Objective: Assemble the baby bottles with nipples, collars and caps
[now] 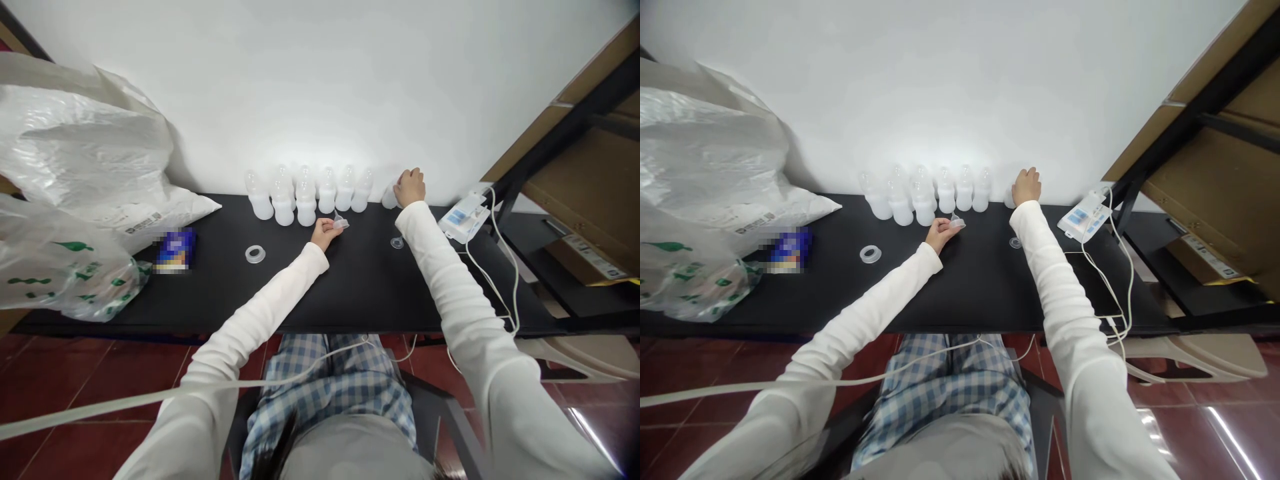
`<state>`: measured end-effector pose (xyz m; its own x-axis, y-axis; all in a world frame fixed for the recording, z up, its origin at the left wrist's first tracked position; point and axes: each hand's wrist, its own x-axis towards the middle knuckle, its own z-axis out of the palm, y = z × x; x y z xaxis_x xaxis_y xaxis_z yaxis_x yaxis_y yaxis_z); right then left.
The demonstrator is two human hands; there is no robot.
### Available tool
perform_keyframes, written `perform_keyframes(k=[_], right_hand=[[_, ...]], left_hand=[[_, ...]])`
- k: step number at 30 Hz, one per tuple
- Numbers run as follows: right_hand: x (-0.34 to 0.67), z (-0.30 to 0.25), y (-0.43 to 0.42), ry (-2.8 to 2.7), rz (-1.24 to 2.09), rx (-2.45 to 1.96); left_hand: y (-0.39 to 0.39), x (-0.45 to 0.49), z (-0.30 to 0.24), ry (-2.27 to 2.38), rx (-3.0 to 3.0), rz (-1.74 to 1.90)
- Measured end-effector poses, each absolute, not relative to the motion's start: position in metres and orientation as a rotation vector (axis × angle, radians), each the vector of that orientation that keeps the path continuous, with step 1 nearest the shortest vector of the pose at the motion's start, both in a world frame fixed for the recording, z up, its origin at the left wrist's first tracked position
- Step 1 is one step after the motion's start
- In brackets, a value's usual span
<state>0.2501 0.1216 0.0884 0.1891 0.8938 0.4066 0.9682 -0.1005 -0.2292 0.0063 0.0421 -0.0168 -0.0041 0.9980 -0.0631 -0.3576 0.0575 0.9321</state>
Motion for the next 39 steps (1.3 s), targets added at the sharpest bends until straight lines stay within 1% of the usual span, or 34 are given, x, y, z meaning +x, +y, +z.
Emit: perform_keyframes(k=[4,10,13,16,22,30,34,37,39], right_hand=[[0.244,0.102,0.105,-1.734,-0.207,-2.024],[0.211,0.092,0.058,-1.885,-0.123,-1.534],[0.187,0.085,0.034,-1.988,-0.018,-1.488],[0.17,0.082,0.019,-2.048,0.096,-1.436],[0.156,0.08,0.01,-2.097,0.173,-1.371],[0.135,0.099,-0.028,-2.181,0.136,-1.208],[0.128,0.102,-0.029,-2.14,0.097,-1.109],[0.137,0.102,-0.016,-2.07,0.158,-0.978],[0.148,0.101,-0.005,-1.976,0.221,-0.927]], left_hand=[[0.035,0.006,-0.01,0.83,0.86,1.304],[0.035,0.008,-0.003,0.771,0.873,1.46],[0.029,0.005,0.004,0.813,0.972,1.643],[0.016,0.002,0.016,0.863,1.201,1.789],[-0.008,0.002,0.032,0.93,1.373,1.851],[0.007,0.007,0.008,0.845,1.67,1.978],[0.015,0.01,-0.002,0.769,1.786,2.05],[0.021,0.011,-0.009,0.805,1.789,1.996],[0.026,0.011,-0.016,0.884,1.805,1.849]])
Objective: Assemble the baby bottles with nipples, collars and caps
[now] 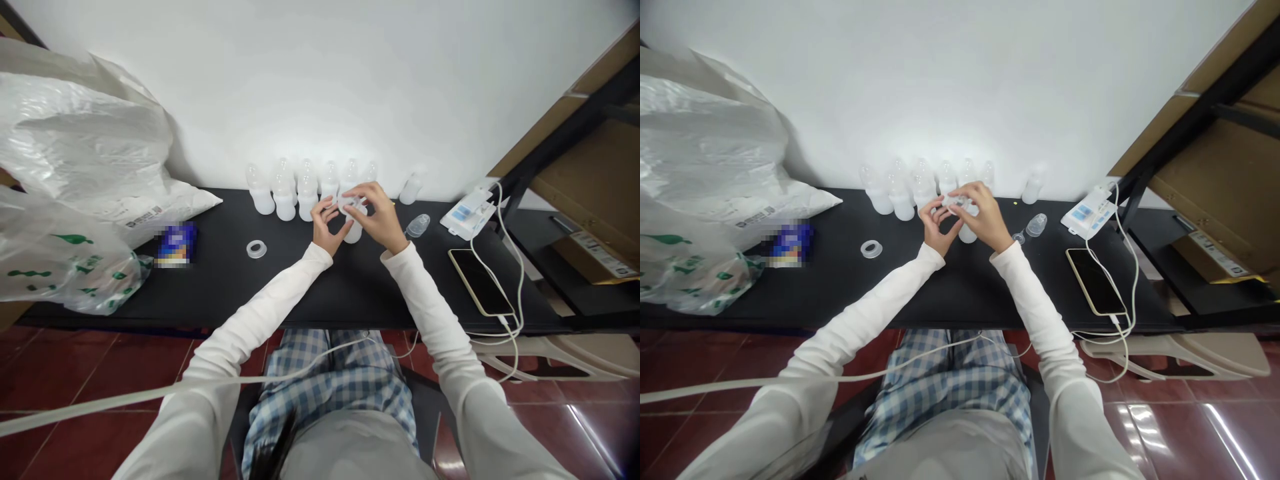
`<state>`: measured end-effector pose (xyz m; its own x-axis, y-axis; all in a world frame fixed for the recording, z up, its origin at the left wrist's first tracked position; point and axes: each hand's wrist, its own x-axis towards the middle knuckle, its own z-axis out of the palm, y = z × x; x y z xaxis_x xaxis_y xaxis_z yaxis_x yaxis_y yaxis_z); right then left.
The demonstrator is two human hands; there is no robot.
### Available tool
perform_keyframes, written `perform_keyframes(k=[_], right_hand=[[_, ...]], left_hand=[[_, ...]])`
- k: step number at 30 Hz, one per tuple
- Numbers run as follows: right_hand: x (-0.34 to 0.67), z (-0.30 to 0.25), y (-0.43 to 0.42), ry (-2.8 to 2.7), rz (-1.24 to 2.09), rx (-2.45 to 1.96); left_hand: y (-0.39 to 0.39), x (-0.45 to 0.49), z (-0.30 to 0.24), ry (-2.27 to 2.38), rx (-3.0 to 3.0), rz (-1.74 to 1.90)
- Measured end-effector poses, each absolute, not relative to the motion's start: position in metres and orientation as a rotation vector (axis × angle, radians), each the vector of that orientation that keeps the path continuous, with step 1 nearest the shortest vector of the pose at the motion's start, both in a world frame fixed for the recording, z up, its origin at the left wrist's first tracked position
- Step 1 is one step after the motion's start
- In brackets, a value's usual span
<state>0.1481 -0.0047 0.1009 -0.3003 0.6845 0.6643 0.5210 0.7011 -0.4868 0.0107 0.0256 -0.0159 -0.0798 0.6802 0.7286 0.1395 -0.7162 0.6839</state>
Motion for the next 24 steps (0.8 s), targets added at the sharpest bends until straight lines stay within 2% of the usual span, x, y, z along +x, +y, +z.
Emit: perform_keyframes(k=[5,8,13,17,24], right_hand=[[0.175,0.089,0.018,-1.696,0.389,-1.008],[0.183,0.074,0.026,-1.652,0.564,-1.04],[0.199,0.051,0.03,-1.482,0.76,-1.016],[0.212,0.037,0.032,-1.408,0.948,-0.966],[0.202,0.022,0.024,-1.41,1.114,-0.968]], left_hand=[[0.032,0.009,-0.026,1.078,1.952,1.302],[0.031,0.005,-0.022,1.119,1.972,1.118],[0.032,-0.002,-0.016,1.174,1.948,1.359],[0.037,-0.008,-0.015,1.001,1.962,1.605],[0.042,-0.016,-0.008,0.928,1.736,1.758]])
